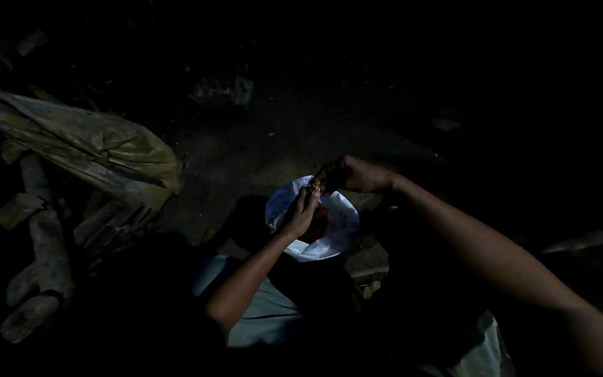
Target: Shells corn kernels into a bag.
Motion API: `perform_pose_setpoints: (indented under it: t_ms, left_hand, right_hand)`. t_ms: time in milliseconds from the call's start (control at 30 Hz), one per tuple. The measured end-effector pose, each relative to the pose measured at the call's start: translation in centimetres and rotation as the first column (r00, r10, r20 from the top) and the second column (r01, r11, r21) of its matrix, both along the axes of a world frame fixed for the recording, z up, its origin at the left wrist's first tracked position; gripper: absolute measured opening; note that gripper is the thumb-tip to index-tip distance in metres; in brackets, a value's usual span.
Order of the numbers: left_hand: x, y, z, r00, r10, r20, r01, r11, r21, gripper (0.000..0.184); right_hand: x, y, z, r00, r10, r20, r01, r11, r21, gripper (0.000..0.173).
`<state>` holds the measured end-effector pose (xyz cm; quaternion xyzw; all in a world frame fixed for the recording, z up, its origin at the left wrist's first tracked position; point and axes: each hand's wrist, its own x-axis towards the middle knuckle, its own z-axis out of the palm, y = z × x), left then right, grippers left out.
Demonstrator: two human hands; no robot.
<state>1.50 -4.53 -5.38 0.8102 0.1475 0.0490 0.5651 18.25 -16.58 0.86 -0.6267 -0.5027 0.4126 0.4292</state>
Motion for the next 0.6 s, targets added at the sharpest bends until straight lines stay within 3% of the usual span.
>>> perform_pose_setpoints:
  t_ms: [600]
  left_hand:
    - [-0.2, -0.4, 1.0, 0.999, 0.03, 0.011, -0.029, 0.996, -0.084, 0.045]
  right_hand:
    - [-0.2, -0.1, 0.3, 1.0, 0.0, -0.012, 0.0, 1.0, -0.01, 0.011]
